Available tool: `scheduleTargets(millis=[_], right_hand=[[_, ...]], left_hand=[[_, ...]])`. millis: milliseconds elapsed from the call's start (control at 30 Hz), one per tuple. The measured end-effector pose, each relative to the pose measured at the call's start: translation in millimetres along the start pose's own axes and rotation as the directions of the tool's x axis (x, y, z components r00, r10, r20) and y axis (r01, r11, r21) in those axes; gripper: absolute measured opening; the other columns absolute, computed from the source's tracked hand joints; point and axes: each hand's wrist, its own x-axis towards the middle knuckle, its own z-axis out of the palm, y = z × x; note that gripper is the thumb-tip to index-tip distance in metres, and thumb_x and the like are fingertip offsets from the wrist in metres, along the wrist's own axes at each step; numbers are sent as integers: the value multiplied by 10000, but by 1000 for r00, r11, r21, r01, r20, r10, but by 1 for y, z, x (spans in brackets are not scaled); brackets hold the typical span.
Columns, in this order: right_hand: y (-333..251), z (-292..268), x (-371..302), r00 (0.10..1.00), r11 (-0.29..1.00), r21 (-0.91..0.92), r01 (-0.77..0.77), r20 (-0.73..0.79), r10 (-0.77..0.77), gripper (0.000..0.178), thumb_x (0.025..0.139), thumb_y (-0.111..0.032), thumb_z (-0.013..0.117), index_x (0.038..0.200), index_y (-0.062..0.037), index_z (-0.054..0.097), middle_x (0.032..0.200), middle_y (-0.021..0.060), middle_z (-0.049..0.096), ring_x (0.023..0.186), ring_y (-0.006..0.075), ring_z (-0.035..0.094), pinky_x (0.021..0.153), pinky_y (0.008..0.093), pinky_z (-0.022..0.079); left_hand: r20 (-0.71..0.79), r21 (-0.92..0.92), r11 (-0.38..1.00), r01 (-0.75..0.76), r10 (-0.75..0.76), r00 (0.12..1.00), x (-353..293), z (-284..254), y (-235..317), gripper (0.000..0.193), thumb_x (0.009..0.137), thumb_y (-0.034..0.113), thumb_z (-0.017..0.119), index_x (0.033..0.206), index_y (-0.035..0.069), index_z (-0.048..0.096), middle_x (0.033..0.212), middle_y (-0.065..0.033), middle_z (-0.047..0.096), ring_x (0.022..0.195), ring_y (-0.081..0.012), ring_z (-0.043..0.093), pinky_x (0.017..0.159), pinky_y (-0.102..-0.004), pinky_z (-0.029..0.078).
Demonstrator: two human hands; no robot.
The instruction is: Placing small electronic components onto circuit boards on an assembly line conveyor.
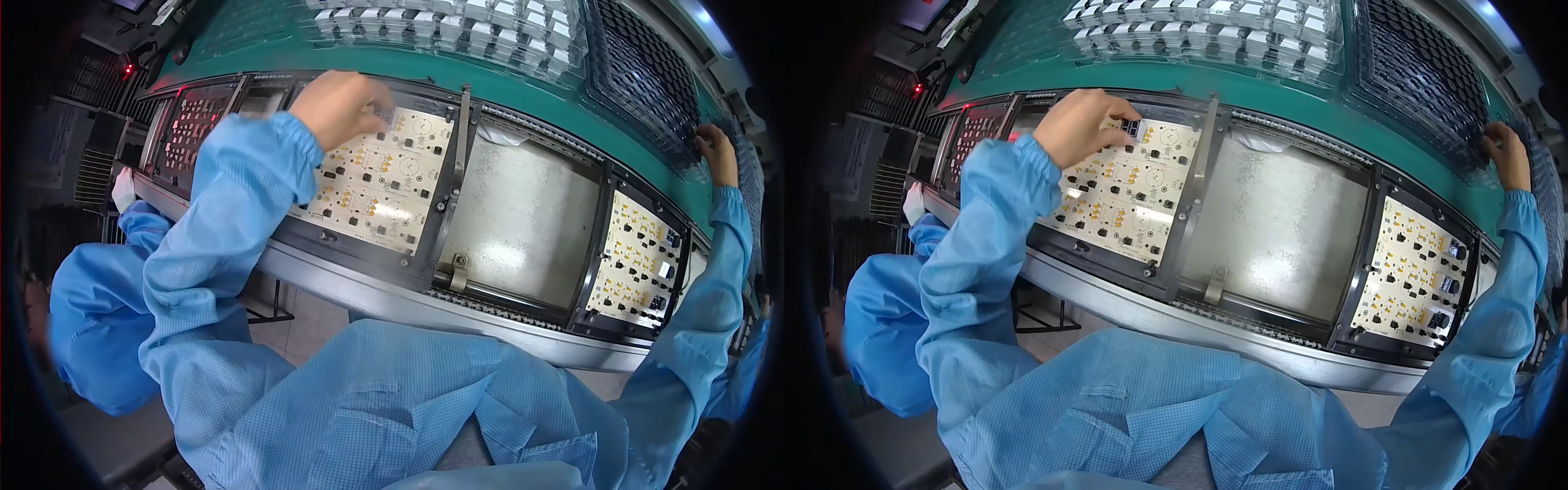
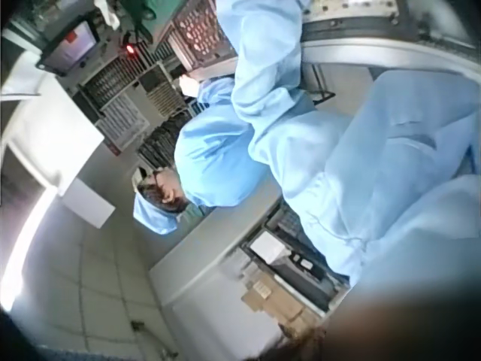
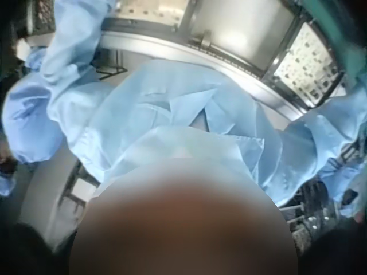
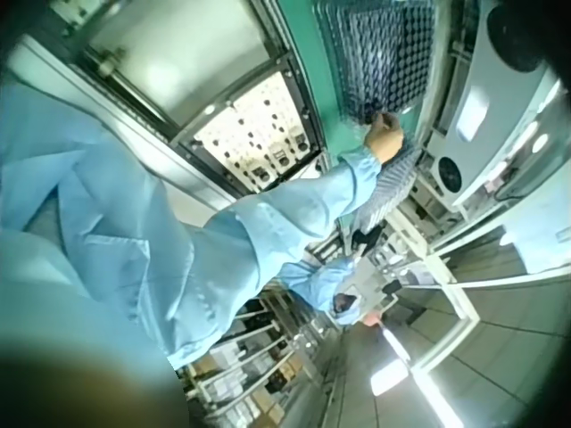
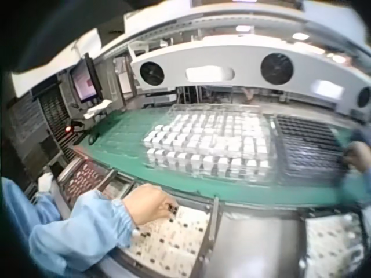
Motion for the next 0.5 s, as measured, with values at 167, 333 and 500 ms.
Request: scheduleTargets(millis=[167, 333, 500], right_hand=[[-63, -30, -13, 985, 977, 184, -109, -112, 131, 247, 899, -148, 592, 1118, -32, 592, 993, 56, 627, 880, 127, 591, 795, 274, 466], [-189, -35, -35, 999, 823, 567, 36, -44, -13, 240, 902, -124, 587, 1126, -40, 571, 903, -37, 543, 807, 27, 487, 744, 164, 390], [-270, -17, -45, 985, 632, 774, -30, 131, -114, 228, 865, -58, 599, 1088, -13, 580, 959, -33, 556, 837, 26, 492, 760, 173, 406]], left_hand=[[449, -253, 955, 157, -28, 893, 50, -13, -11, 168, 690, 21, 765, 835, -8, 685, 765, -121, 682, 701, -206, 657, 634, -296, 515], [637, -391, 879, 273, 44, 770, 60, 6, -37, 235, 671, 100, 806, 864, 7, 708, 802, -85, 695, 724, -159, 641, 638, -291, 498], [551, -337, 924, 179, 40, 833, 58, 12, -25, 148, 704, 25, 780, 827, -2, 703, 733, -64, 682, 651, -102, 616, 585, -251, 487]])
